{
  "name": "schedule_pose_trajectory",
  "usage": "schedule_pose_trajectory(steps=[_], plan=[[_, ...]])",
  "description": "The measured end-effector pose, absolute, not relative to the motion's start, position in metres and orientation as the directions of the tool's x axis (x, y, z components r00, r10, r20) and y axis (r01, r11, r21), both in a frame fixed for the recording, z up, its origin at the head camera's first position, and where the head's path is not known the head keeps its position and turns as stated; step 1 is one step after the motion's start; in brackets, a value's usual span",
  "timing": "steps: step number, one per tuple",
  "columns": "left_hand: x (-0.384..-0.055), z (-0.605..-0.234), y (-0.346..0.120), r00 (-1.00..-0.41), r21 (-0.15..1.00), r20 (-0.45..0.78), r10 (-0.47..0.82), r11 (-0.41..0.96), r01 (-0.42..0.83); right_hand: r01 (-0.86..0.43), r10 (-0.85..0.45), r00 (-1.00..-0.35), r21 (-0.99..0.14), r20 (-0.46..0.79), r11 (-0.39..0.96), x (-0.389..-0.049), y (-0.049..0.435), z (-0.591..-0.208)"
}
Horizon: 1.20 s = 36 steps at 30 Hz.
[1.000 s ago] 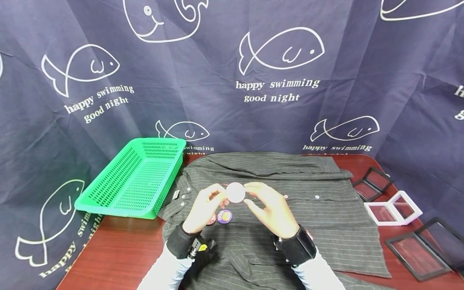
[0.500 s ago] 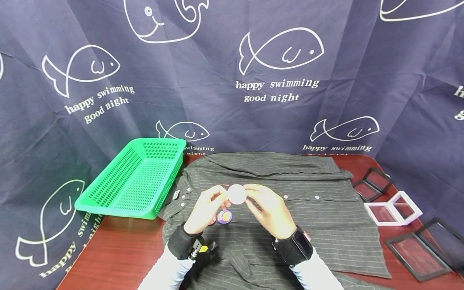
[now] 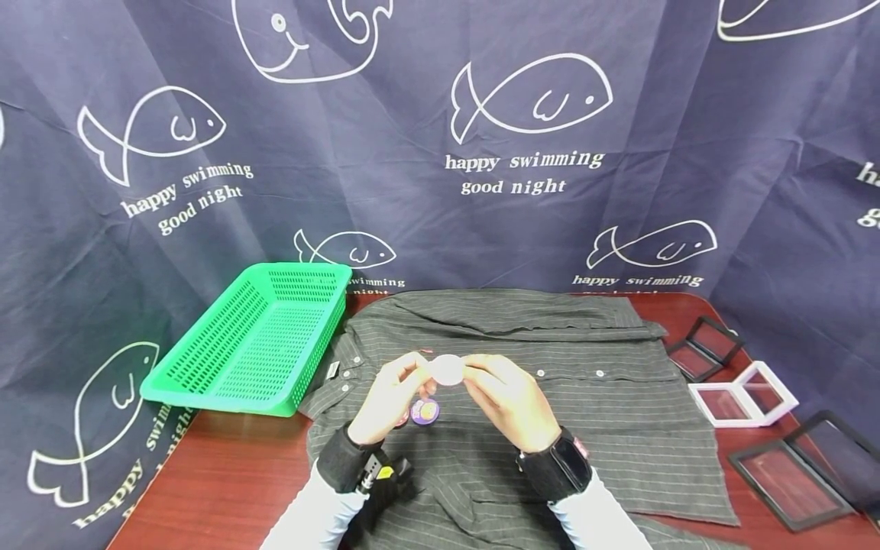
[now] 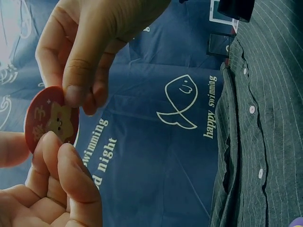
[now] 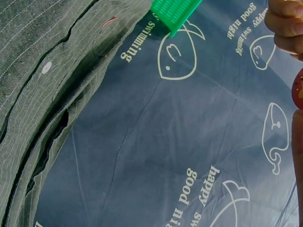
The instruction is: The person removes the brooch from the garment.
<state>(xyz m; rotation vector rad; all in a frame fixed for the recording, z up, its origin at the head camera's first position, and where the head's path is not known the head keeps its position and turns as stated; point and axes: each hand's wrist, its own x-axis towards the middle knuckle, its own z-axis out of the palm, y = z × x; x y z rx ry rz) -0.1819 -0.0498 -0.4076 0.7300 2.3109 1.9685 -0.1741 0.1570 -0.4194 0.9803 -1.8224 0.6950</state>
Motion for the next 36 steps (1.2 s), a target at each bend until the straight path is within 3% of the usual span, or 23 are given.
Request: schedule_pose_trajectory(steps=[7,16,20,27,36], plan=[[-0.180,-0.409,-0.052,-0.899,0.934,0.257,0.354,0.149,0.326,-0.850,-0.317,-0.249,-0.049,0.915,0.525,-0.174,0.156,-0.418],[-0.177,-0.421,-0.062,-0.911,0.873,0.322,0.258,0.291,0.391,-0.820,-0.256,-0.355,-0.168,0.899,0.546,-0.173,0.165,-0.417],[-0.175,-0.430,-0.068,-0.873,0.781,0.428,0.234,0.390,0.488,-0.807,-0.210,-0.391,-0.224,0.896,0.547,-0.173,0.172,-0.418],[-0.179,-0.449,-0.085,-0.767,0.497,0.586,0.263,0.631,0.596,-0.763,-0.107,-0.486,-0.361,0.868,0.536,-0.172,0.191,-0.425],[-0.177,-0.468,-0.106,-0.795,0.389,0.507,0.332,0.735,0.555,-0.653,0.066,-0.621,-0.561,0.781,0.509,-0.168,0.218,-0.434]])
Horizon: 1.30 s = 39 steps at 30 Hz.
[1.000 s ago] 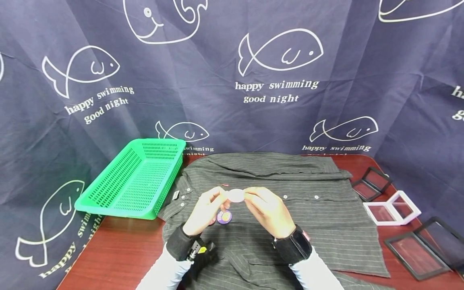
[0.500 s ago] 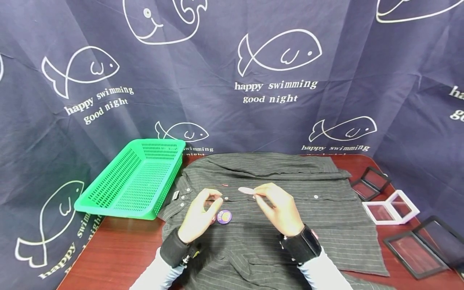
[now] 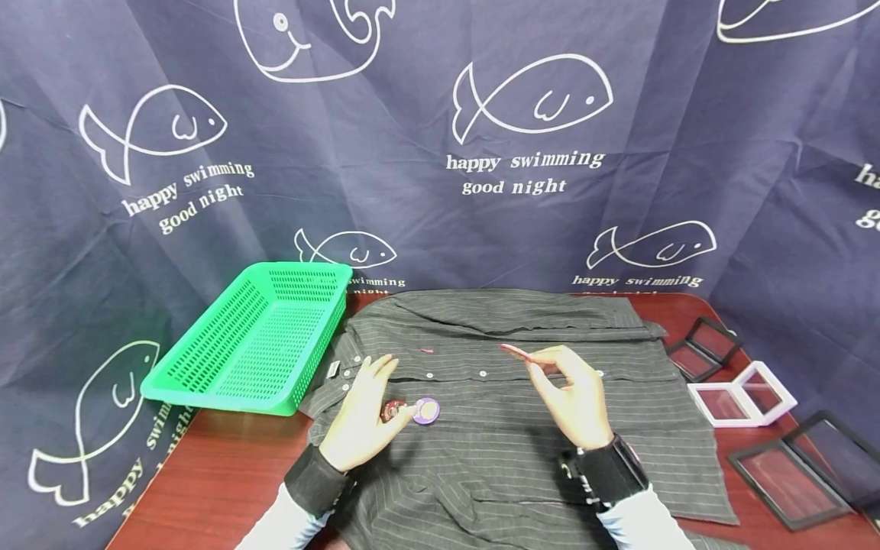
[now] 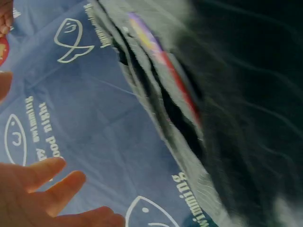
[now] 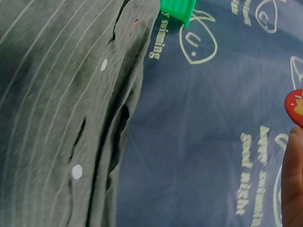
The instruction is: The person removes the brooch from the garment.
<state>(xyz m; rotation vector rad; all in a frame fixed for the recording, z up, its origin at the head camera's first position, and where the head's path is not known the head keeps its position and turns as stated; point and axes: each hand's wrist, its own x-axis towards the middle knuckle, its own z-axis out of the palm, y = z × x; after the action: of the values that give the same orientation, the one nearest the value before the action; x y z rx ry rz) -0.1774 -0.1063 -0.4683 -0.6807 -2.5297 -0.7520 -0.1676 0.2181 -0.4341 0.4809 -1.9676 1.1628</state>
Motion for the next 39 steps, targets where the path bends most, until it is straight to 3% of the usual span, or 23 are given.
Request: schedule_pose_trajectory(steps=[6,10,20,29,39], plan=[[-0.174,-0.482,-0.118,-0.853,0.337,0.378,0.361,0.804,0.490,-0.465,0.246,-0.747,-0.750,0.617,0.470,-0.163,0.242,-0.440],[-0.173,-0.485,-0.124,-0.898,0.331,0.256,0.359,0.840,0.430,-0.340,0.357,-0.791,-0.842,0.497,0.417,-0.163,0.258,-0.445],[-0.169,-0.472,-0.133,-0.921,0.373,-0.014,0.390,0.856,0.357,-0.221,0.430,-0.822,-0.905,0.373,0.363,-0.160,0.295,-0.459],[-0.171,-0.471,-0.136,-0.910,0.347,-0.170,0.377,0.888,0.303,-0.116,0.489,-0.797,-0.884,0.355,0.453,-0.156,0.327,-0.469],[-0.174,-0.474,-0.140,-0.906,0.282,-0.196,0.376,0.906,0.315,-0.175,0.570,-0.806,-0.984,0.159,0.026,-0.159,0.367,-0.476]])
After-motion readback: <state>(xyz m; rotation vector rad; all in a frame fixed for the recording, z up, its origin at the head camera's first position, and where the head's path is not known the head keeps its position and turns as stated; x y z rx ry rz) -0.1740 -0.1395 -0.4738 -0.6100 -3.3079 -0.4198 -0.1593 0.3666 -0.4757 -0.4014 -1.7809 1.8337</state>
